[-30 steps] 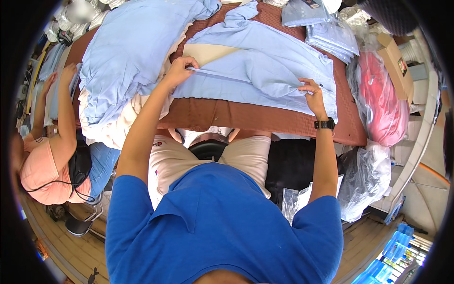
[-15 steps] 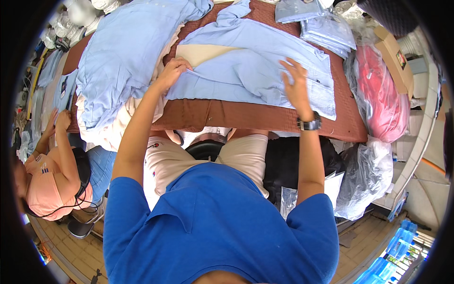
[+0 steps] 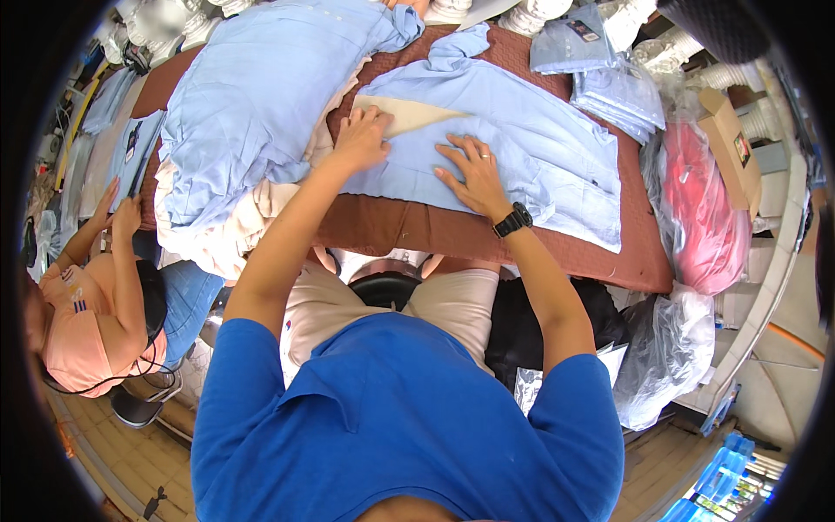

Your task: The person folds a light blue collared shirt on a table by tucking in the sleeves and folding the bottom up, then places the folded shirt into a clear plastic bag and seals it.

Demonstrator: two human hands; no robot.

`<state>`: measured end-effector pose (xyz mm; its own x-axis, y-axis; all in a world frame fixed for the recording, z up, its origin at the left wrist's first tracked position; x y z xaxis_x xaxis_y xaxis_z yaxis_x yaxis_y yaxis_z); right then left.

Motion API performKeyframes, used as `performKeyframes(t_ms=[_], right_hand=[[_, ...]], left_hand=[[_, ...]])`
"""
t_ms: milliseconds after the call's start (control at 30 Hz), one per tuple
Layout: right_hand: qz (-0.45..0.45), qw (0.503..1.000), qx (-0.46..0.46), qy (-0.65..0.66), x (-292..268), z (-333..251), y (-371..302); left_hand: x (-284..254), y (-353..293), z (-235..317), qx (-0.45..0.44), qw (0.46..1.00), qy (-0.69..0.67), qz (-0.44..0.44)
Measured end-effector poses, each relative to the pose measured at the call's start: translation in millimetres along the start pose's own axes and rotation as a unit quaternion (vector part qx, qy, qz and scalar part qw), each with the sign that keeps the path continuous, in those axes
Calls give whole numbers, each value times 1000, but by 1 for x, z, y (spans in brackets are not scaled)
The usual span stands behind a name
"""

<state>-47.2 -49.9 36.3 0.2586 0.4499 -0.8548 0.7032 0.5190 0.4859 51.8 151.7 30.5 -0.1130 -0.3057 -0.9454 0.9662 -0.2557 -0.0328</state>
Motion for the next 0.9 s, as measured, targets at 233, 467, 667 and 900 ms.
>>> performKeyframes(t_ms=[233, 467, 667, 900], right_hand=[[-10, 1000, 19, -2, -12, 59, 79], [-55, 940, -173, -289, 32, 119, 177], [-243, 892, -92, -370, 76, 178, 191], [-212, 875, -222, -374, 7, 142, 193]], left_hand=[[15, -9, -2, 61, 983, -59, 161], [14, -18, -3, 76, 975, -94, 186], [9, -19, 2, 64, 977, -104, 176], [12, -18, -4, 64, 974, -103, 191]])
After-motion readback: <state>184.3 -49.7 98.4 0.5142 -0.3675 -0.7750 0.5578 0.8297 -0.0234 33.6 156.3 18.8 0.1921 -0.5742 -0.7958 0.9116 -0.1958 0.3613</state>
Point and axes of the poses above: each hand's wrist, its own y-axis towards the middle knuckle, its own x-axis out of the palm, z = x × y, the point moved 7 cm from there along y, towards the middle knuckle, and after that the axes turned 15 degrees about -x, right-handed, at the moved point
